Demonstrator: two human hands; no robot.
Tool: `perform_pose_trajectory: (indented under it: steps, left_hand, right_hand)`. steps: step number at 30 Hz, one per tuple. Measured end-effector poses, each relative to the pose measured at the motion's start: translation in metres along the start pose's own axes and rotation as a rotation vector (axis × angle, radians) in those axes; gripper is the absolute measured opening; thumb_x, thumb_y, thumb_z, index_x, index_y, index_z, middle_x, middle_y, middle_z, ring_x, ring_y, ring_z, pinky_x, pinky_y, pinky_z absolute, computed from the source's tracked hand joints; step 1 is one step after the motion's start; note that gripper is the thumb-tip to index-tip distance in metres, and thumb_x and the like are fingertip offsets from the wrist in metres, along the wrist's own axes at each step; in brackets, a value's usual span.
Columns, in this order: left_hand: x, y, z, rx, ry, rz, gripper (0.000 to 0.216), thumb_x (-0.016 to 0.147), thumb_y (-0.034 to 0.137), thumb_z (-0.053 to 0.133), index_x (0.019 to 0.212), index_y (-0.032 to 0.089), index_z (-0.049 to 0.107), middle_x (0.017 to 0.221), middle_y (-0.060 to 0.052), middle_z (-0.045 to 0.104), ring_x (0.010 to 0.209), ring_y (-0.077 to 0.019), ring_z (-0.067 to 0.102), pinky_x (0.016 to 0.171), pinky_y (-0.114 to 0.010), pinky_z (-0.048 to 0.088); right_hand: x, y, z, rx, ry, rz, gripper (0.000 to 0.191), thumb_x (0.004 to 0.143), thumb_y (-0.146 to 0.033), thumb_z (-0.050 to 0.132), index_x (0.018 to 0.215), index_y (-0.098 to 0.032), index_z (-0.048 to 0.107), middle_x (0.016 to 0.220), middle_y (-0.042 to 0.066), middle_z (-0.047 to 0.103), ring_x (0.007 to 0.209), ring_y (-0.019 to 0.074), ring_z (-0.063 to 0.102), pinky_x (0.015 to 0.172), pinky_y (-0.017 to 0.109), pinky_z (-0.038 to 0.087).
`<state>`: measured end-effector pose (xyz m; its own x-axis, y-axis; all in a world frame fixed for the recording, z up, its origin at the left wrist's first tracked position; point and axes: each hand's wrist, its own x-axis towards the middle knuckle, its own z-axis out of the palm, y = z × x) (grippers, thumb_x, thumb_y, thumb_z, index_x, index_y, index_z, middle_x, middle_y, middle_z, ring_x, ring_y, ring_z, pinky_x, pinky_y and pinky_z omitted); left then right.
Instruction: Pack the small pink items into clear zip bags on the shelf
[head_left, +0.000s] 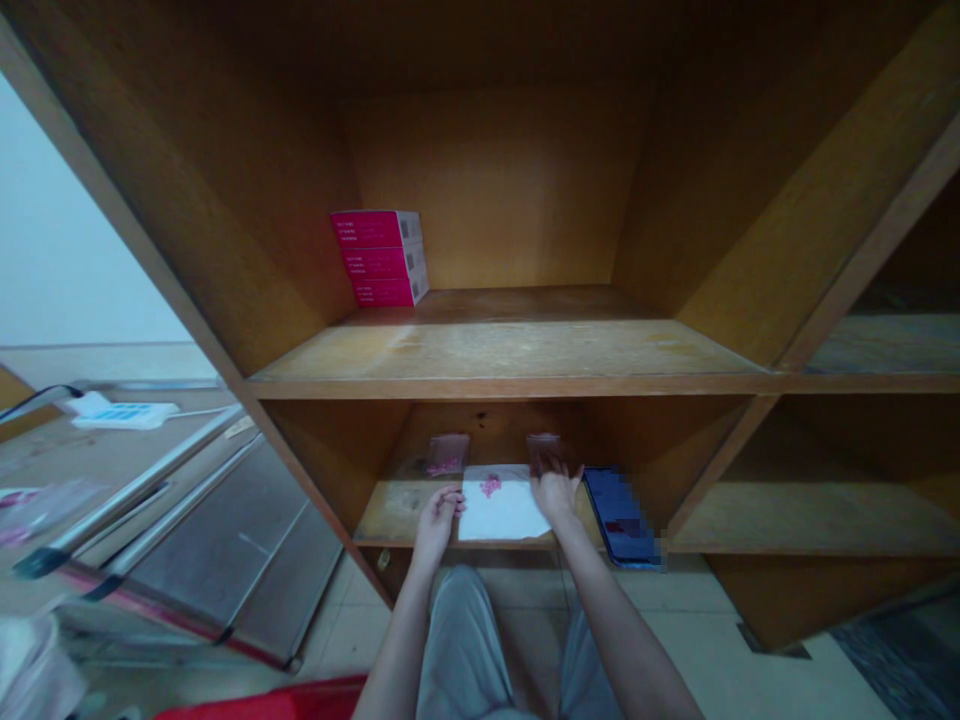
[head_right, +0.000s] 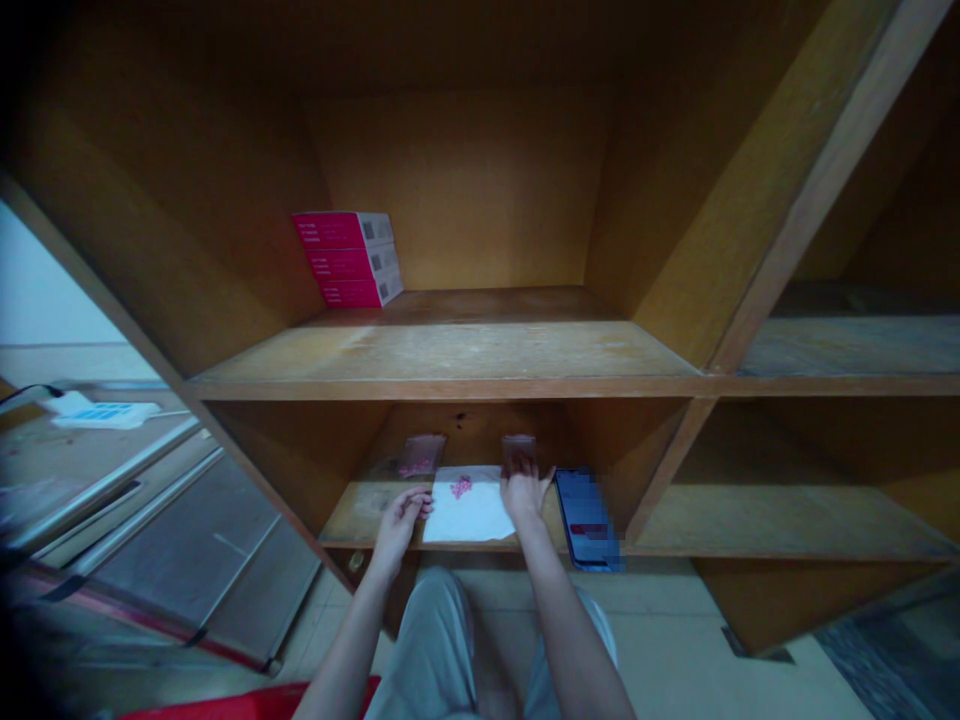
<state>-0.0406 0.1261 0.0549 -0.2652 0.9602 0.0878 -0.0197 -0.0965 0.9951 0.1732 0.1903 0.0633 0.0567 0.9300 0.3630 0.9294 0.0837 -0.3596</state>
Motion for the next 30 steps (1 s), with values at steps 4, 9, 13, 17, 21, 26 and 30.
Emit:
perform_pose_trajectory:
  steps: [4,9,13,17,21,26,30]
  left_hand:
    - [-0.004,-0.004,0.002,0.126,0.023,0.06,0.026,0.073,0.033,0.05,0.089,0.013,0.057,0.078,-0.005,0.062,0.068,-0.0145,0.058,0.066,-0.028,0.046]
    - [-0.016,-0.004,0.006,0.47,-0.014,0.291,0.027,0.07,0.026,0.053,0.095,0.016,0.057,0.096,-0.009,0.06,0.091,-0.0207,0.055,0.084,-0.038,0.042]
    - [-0.021,-0.001,0.008,0.646,-0.049,0.374,0.027,0.071,0.022,0.051,0.098,0.018,0.057,0.1,-0.009,0.058,0.098,-0.023,0.052,0.089,-0.043,0.038]
    - [-0.019,-0.002,0.007,0.704,-0.084,0.399,0.027,0.073,0.02,0.049,0.099,0.016,0.056,0.101,-0.01,0.058,0.099,-0.0221,0.051,0.09,-0.041,0.038]
    - [-0.016,-0.003,0.004,0.71,-0.106,0.405,0.027,0.073,0.02,0.048,0.099,0.017,0.057,0.101,-0.009,0.058,0.099,-0.0213,0.052,0.09,-0.04,0.039]
    - [-0.018,0.0,0.004,0.701,-0.116,0.404,0.027,0.073,0.021,0.048,0.098,0.018,0.058,0.099,-0.008,0.06,0.097,-0.0214,0.053,0.089,-0.04,0.039]
    - [-0.017,0.009,0.005,0.702,-0.089,0.424,0.026,0.074,0.022,0.047,0.098,0.018,0.058,0.099,-0.008,0.06,0.096,-0.0213,0.053,0.087,-0.039,0.041]
  right_hand:
    - [0.0,0.002,0.004,-0.001,-0.008,-0.005,0.034,0.082,-0.024,0.04,0.112,-0.021,0.054,0.116,0.014,0.054,0.109,0.0274,0.044,0.096,0.059,0.004]
    - [0.003,0.006,0.01,-0.004,0.008,0.001,0.033,0.082,-0.024,0.039,0.111,-0.02,0.055,0.114,0.016,0.055,0.11,0.0291,0.043,0.094,0.06,0.006]
    - [0.004,0.006,0.012,-0.003,0.021,-0.004,0.032,0.082,-0.025,0.039,0.109,-0.02,0.056,0.11,0.017,0.057,0.11,0.0292,0.043,0.094,0.06,0.007]
    - [0.003,0.005,0.011,0.031,0.082,-0.038,0.034,0.082,-0.03,0.038,0.109,-0.02,0.057,0.109,0.016,0.058,0.111,0.029,0.043,0.096,0.058,0.005]
    - [0.002,0.006,0.009,0.08,0.105,-0.075,0.035,0.083,-0.029,0.036,0.109,-0.019,0.057,0.111,0.014,0.057,0.113,0.0278,0.041,0.098,0.055,0.008]
    - [0.003,0.01,0.009,0.188,0.131,-0.12,0.035,0.084,-0.026,0.033,0.109,-0.019,0.056,0.112,0.011,0.057,0.112,0.0229,0.044,0.098,0.043,0.022]
    - [0.003,0.013,0.011,0.235,0.155,-0.126,0.035,0.083,-0.024,0.034,0.11,-0.018,0.056,0.111,0.01,0.058,0.109,0.0213,0.046,0.095,0.037,0.03]
